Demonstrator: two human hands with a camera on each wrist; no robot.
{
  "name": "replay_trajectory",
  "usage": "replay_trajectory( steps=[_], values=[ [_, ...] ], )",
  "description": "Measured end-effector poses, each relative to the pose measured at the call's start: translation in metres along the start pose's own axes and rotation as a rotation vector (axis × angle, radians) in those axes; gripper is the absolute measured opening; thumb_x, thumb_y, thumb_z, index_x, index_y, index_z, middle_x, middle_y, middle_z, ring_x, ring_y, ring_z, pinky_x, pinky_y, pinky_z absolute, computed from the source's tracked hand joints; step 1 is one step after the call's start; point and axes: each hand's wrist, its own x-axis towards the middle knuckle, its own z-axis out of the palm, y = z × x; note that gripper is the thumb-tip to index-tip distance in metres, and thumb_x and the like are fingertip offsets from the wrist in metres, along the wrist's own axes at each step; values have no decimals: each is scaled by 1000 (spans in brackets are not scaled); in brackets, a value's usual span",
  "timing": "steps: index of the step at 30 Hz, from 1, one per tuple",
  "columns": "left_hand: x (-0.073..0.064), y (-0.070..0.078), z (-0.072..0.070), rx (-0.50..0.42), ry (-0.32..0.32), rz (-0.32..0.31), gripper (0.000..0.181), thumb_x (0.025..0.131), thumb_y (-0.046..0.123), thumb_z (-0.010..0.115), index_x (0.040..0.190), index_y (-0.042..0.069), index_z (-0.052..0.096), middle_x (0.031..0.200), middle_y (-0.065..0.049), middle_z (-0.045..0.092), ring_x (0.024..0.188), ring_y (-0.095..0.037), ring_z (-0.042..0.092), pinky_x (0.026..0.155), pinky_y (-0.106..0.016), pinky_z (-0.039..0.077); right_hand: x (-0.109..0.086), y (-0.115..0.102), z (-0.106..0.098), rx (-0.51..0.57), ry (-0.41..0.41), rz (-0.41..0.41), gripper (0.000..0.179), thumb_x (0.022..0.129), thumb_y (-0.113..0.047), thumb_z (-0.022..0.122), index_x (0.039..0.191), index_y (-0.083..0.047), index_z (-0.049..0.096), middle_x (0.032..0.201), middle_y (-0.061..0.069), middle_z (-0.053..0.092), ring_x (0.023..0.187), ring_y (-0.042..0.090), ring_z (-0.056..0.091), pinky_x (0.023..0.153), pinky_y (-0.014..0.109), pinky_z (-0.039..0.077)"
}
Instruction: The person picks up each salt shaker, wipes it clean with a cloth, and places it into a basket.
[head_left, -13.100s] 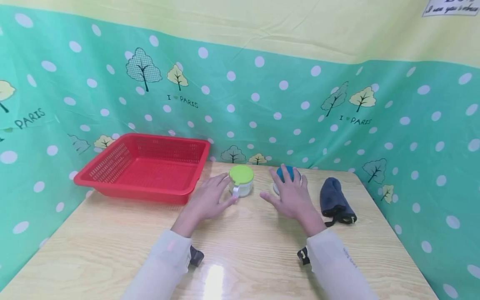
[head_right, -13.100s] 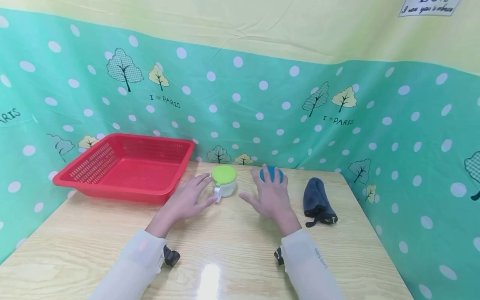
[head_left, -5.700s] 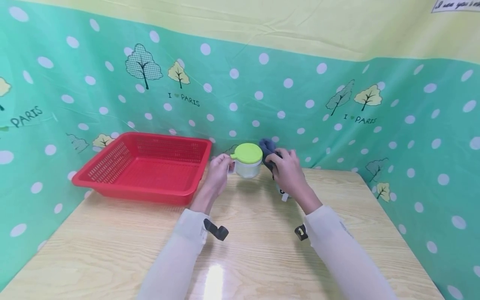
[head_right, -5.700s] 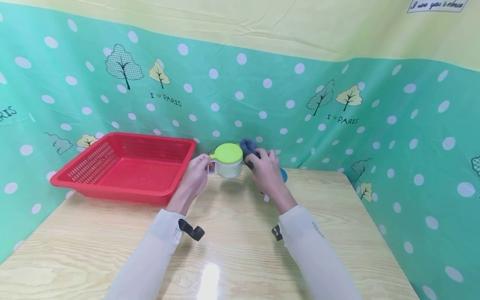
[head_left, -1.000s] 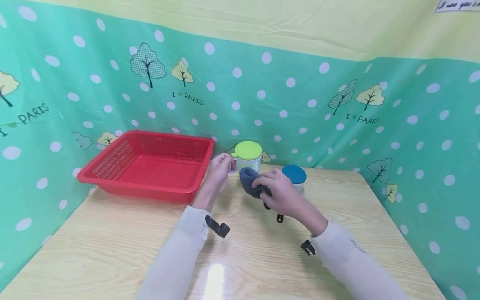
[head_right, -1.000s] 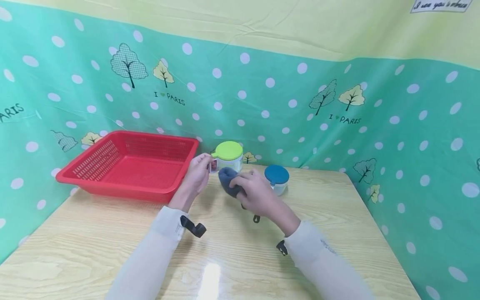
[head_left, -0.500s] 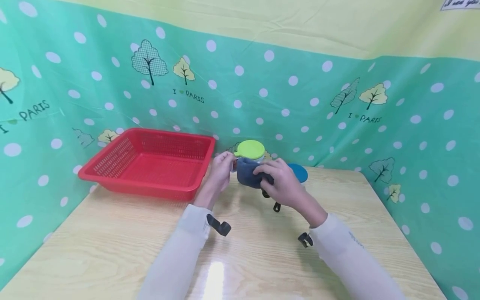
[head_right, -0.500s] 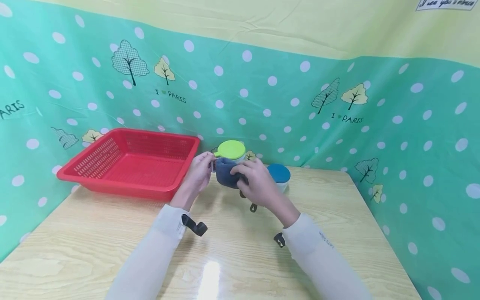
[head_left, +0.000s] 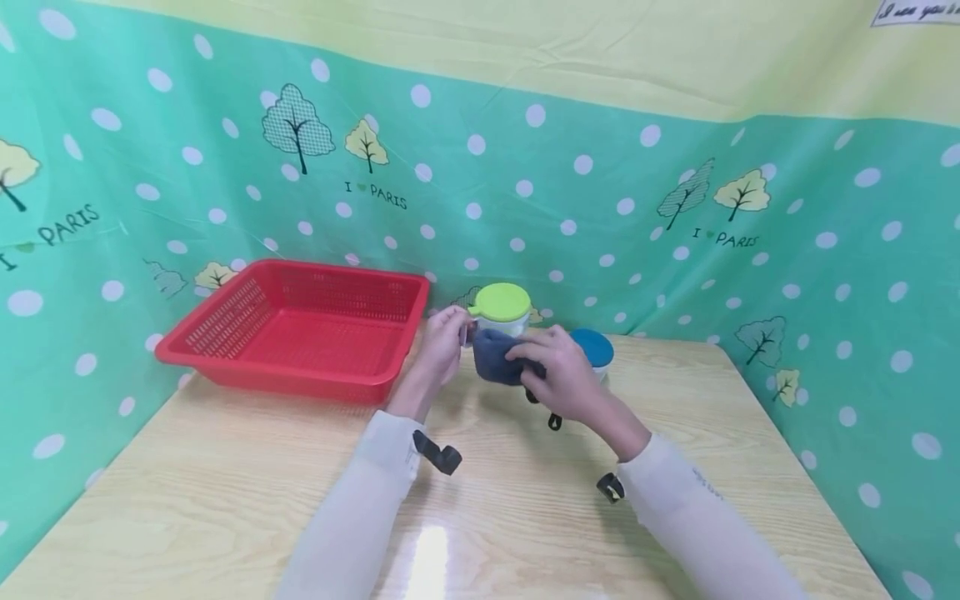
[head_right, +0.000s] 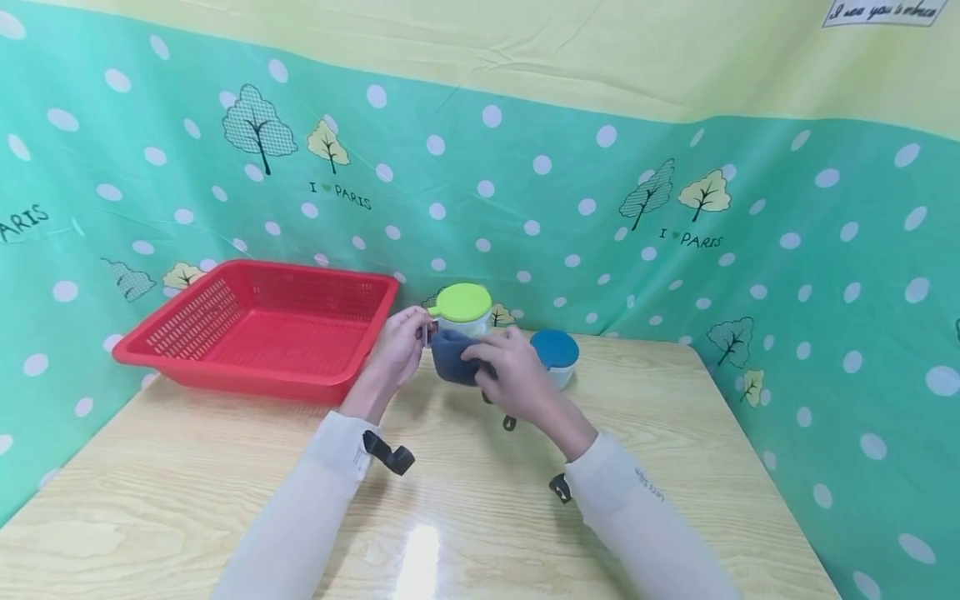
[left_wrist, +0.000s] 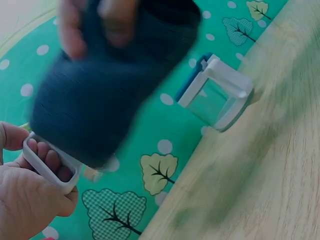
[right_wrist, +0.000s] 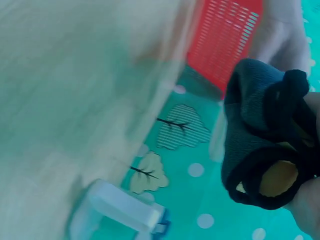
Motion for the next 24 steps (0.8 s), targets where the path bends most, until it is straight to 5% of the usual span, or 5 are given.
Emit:
replay_trajectory(
  steps=[5,14,24],
  values=[
    [0,2,-1,-21,10,-6,26,94,-7,45,71,4,48,70,-6,43,69,-19,46,69,-27,39,4,-2,-8,27,108,-1,23,82,6,71,100,-7,77,114,14,74,92,32,59,75,44,54],
    [-1,2,0,-25,-13,27,25,94,-7,44,72,3,48,71,-8,44,68,-20,48,71,-29,42,-15,8,4,-17,-27,11,25,80,5,72,101,-8,77,114,14,74,98,32,60,78,44,53],
    [1,5,-2,-21,-19,30,25,94,-8,42,71,2,48,71,-8,45,68,-20,47,70,-28,42,-14,14,0,-44,3,-16,25,79,7,73,100,-7,77,115,16,73,94,33,60,77,45,52]
  ],
)
